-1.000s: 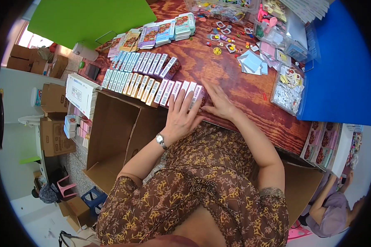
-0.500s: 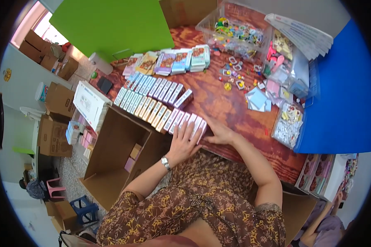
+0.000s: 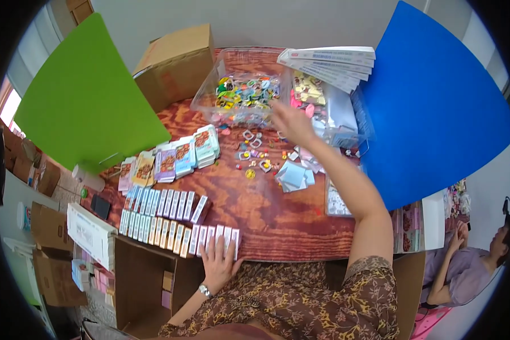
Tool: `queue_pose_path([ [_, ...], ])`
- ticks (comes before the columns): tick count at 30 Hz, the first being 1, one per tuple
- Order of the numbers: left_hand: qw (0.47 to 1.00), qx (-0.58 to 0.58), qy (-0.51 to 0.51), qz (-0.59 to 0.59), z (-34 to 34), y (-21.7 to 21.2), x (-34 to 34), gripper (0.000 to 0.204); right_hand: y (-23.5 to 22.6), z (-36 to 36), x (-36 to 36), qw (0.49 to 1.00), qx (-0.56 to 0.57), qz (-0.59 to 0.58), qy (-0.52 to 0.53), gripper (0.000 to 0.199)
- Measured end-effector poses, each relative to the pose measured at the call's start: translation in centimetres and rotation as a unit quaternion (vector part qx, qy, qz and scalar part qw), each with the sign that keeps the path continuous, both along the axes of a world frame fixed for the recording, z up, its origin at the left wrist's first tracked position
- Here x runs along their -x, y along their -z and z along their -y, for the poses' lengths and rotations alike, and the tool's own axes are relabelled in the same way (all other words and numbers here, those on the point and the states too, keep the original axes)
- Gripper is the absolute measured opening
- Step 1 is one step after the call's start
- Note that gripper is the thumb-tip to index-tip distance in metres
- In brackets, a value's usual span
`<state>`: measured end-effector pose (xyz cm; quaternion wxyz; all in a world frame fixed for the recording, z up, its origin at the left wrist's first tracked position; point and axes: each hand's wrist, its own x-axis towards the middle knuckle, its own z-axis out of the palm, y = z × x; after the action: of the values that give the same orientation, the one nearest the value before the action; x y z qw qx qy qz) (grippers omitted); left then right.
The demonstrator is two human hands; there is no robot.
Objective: Packaging small items into individual boxes and organizing them on a workspace table.
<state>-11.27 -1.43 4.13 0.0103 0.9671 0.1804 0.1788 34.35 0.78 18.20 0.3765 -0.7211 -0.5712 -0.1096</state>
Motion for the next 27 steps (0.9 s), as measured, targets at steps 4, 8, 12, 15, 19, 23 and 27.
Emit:
queue_pose_path([
  [4, 0.999, -0.003, 0.008, -0.036, -0.4, 0.8, 0.3, 0.072, -4.6, -3.2, -13.6, 0.966, 0.074, 0.167, 0.184, 0.042],
  [8, 0.997, -0.023, 0.010, -0.067, -0.5, 3.3, 1.2, 0.070, -7.8, -3.8, -24.4, 0.845, 0.237, 0.311, 0.365, 0.042],
  [12, 0.986, -0.080, -0.039, -0.142, 0.3, 4.3, 2.4, 0.058, -10.6, -2.8, -26.6, 0.786, 0.306, 0.318, 0.433, 0.036],
  [15, 0.968, -0.198, -0.049, -0.143, -0.2, 5.1, 2.7, 0.053, -11.5, -1.4, -28.7, 0.779, 0.404, 0.219, 0.426, 0.031],
  [19, 0.980, -0.123, -0.038, -0.155, 0.5, 4.7, 3.4, 0.052, -11.7, -0.8, -29.9, 0.818, 0.274, 0.252, 0.438, 0.024],
  [23, 0.999, 0.017, -0.026, -0.026, 0.8, 4.5, 2.5, 0.063, -12.6, -2.1, -29.0, 0.834, 0.110, 0.294, 0.454, 0.020],
  [27, 0.999, 0.041, 0.005, -0.035, -0.3, 2.7, 1.3, 0.070, -18.3, 0.4, -22.4, 0.903, -0.013, 0.331, 0.274, 0.014],
])
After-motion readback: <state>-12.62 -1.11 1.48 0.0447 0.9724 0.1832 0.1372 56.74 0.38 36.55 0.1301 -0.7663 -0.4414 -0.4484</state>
